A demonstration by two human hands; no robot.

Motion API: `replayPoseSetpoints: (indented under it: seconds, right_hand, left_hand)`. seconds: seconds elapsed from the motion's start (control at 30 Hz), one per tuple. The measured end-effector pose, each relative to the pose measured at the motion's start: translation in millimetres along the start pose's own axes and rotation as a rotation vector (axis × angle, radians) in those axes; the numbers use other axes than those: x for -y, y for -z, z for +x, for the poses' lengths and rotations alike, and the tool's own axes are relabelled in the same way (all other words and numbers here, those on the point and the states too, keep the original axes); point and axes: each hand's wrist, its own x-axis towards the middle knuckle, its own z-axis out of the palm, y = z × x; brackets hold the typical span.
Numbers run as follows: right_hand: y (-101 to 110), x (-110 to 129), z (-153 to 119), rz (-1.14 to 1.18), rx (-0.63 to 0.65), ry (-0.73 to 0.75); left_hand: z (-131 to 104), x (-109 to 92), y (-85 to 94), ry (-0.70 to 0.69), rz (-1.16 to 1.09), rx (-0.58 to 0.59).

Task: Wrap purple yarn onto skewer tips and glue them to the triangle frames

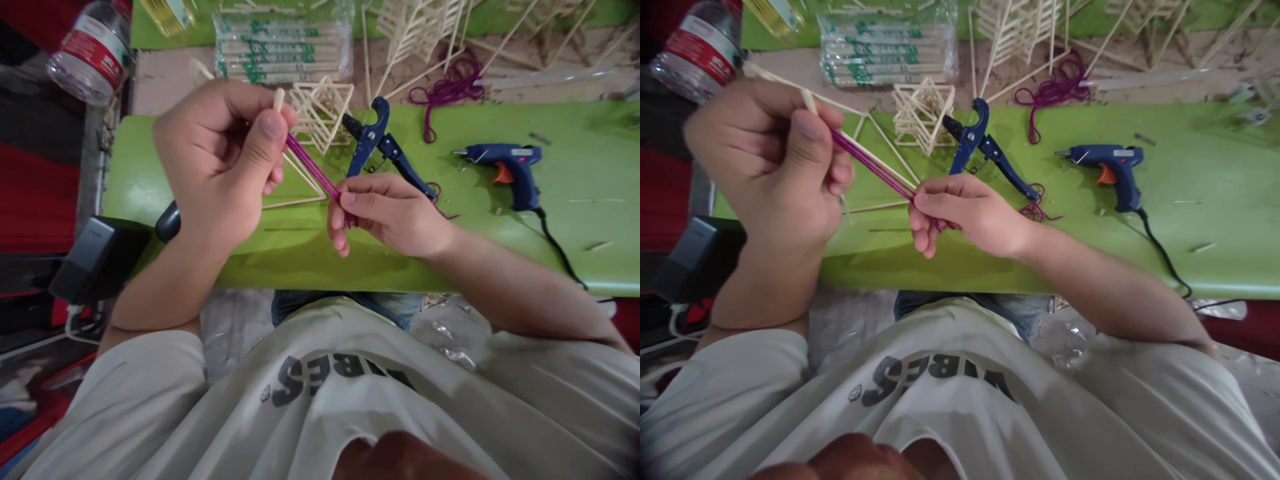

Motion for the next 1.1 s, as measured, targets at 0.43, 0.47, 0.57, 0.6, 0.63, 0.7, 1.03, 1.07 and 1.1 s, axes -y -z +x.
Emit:
replayPoseSetpoints:
  seconds: [0.43,0.47,0.57,0.6,0.63,0.7,1.03,1.07,1.1]
  right_hand:
    - [0.2,7.5,2.0,0.041,-0.023,-0.119]
    - [0.3,7.7,1.8,0.044,-0.021,-0.12]
    - [1.9,6.8,1.4,0.054,-0.015,-0.116]
    - [2.7,5.7,1.4,0.057,-0.011,-0.114]
    - [3.5,4.4,1.4,0.061,-0.006,-0.11]
    - [5.0,1.4,1.4,0.073,0.002,-0.103]
    - [8.3,2.3,2.2,0.125,-0.002,-0.178]
    - [8.7,2.6,2.4,0.13,-0.006,-0.183]
    - [8.9,2.7,2.5,0.135,-0.011,-0.188]
  left_hand:
    - [6.7,-14.5,8.1,0.101,0.082,-0.076]
    - [6.8,-10.2,9.7,0.078,0.073,-0.075]
    - [6.4,-0.9,11.9,0.048,0.055,-0.078]
    - [5.9,-0.9,11.3,0.067,0.064,-0.09]
    - [5.3,-2.4,10.2,0.091,0.076,-0.1]
    - [4.3,-7.7,7.8,0.113,0.1,-0.098]
    - [8.9,-16.4,11.7,0.081,0.146,-0.032]
    - [8.9,-19.3,11.5,0.195,0.238,-0.006]
    - [8.7,-21.4,11.4,0.203,0.258,-0.018]
